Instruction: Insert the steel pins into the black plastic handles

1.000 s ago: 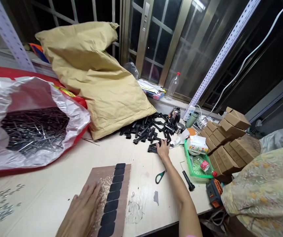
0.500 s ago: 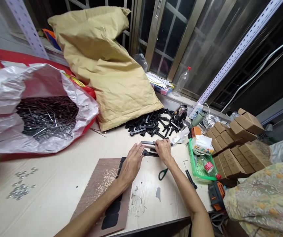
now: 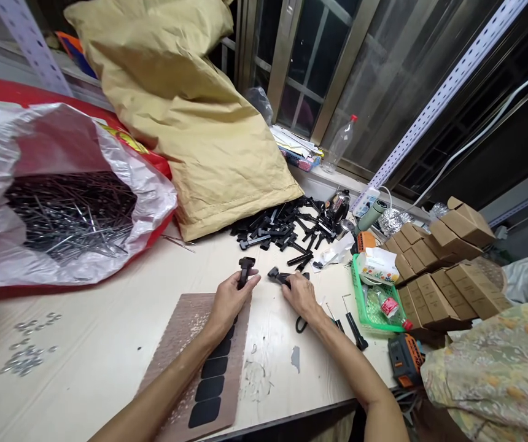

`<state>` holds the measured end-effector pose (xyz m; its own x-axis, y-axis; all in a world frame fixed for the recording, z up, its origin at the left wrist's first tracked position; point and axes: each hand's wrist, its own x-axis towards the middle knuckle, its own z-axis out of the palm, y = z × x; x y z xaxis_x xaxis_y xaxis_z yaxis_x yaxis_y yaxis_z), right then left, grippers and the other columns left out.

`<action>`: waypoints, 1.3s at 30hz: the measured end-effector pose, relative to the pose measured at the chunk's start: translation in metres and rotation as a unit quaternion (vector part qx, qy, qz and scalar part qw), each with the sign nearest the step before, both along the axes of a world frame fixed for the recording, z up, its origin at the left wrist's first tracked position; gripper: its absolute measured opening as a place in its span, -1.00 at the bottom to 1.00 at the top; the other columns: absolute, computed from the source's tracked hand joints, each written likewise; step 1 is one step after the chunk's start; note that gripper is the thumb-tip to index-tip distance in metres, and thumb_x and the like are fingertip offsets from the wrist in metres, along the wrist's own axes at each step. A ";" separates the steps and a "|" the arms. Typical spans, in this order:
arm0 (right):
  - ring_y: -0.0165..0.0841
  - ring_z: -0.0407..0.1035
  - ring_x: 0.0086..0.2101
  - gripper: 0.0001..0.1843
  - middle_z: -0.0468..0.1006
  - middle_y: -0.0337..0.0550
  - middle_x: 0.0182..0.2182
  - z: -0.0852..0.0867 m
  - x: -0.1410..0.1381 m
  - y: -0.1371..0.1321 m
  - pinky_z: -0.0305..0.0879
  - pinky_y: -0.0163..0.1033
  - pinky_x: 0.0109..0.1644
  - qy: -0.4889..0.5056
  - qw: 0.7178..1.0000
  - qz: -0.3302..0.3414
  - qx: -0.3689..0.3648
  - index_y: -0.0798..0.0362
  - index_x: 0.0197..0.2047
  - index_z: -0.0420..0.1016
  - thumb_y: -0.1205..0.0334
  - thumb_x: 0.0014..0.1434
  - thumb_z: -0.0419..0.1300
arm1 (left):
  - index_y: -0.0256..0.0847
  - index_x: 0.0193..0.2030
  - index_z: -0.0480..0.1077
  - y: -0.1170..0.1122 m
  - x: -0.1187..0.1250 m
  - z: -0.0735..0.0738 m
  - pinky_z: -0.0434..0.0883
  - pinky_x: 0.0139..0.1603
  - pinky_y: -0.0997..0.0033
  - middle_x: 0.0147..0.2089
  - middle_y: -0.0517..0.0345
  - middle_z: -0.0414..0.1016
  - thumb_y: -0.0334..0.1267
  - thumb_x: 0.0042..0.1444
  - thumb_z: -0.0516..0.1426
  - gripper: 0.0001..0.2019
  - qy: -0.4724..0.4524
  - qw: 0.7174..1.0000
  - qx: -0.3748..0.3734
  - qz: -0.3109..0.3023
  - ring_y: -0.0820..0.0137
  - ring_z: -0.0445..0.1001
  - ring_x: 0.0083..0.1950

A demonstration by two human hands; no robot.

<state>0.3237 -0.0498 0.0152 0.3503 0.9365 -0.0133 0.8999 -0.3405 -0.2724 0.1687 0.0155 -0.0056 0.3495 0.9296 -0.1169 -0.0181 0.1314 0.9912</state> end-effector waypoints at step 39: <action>-0.27 0.42 -0.19 -0.73 0.51 -0.04 -0.20 0.014 0.059 0.058 0.27 -0.27 -0.16 -0.135 0.988 0.014 -0.077 0.05 -0.16 0.53 0.48 0.16 0.07 | -0.22 -0.09 0.43 0.005 -0.011 0.008 0.55 -0.19 0.13 -0.39 0.13 0.55 -0.46 -0.02 0.24 -0.69 -0.252 0.887 -0.356 -0.153 0.36 0.54 -0.30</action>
<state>0.3830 0.0085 0.0294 0.3342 0.9402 -0.0661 0.9425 -0.3328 0.0317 0.1580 0.0201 0.0025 0.7473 0.5357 -0.3932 -0.2913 0.7959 0.5307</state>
